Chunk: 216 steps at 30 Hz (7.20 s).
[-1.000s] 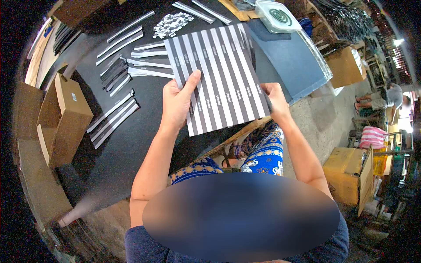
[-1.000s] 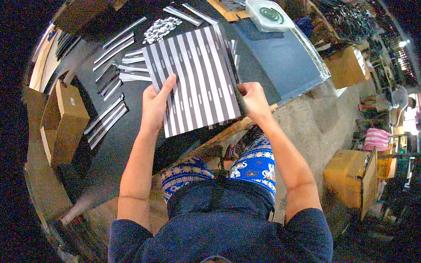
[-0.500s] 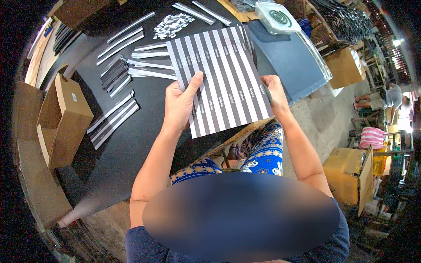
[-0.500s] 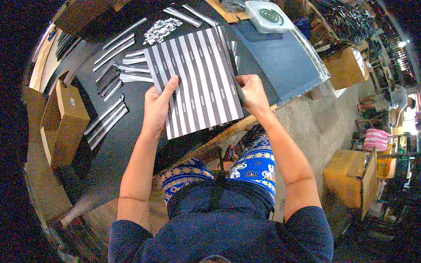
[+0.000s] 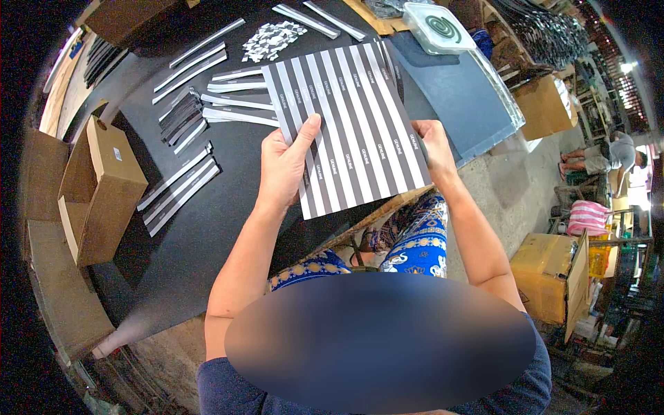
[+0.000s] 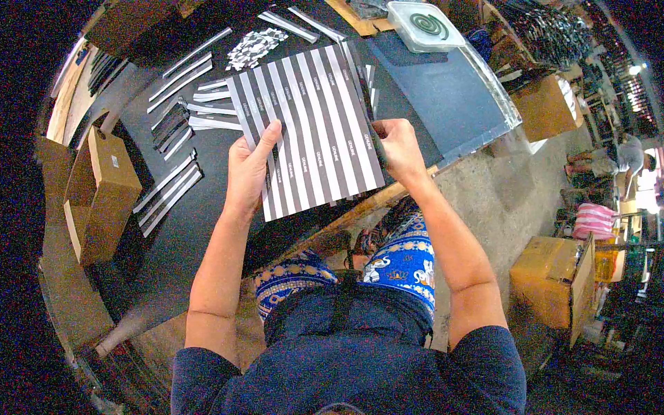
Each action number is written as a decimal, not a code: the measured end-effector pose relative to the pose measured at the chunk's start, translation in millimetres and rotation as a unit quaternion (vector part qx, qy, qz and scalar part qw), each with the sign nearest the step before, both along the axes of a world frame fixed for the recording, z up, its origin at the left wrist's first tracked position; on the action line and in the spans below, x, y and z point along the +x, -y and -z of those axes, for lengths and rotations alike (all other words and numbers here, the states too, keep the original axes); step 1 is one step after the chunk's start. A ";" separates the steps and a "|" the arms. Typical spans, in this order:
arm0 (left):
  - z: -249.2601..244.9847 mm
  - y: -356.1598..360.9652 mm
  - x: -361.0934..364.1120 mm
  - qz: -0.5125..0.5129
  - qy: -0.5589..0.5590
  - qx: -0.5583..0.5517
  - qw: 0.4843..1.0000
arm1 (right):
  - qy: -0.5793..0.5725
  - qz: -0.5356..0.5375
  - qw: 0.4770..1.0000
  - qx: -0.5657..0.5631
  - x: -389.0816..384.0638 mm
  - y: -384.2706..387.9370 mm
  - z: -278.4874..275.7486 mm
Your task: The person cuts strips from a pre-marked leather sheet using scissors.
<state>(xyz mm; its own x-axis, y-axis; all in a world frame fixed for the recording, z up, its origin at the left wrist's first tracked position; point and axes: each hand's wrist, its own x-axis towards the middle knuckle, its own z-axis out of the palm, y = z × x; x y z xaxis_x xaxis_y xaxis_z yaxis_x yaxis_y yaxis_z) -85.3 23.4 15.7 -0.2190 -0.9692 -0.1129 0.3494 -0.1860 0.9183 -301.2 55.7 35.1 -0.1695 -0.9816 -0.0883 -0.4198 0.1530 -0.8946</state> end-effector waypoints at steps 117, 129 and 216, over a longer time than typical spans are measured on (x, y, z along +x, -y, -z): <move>16.5 14.6 5.5 -0.057 -0.011 -0.058 0.997 | 0.063 -0.040 0.987 0.140 16.9 -112.8 11.3; 16.7 14.4 5.4 -0.059 0.002 -0.060 0.996 | 0.047 -0.036 0.986 0.159 18.5 -111.9 1.8; 11.3 5.4 -1.5 -0.017 -0.039 -0.017 0.999 | 0.041 0.016 0.990 0.131 17.9 -78.8 0.9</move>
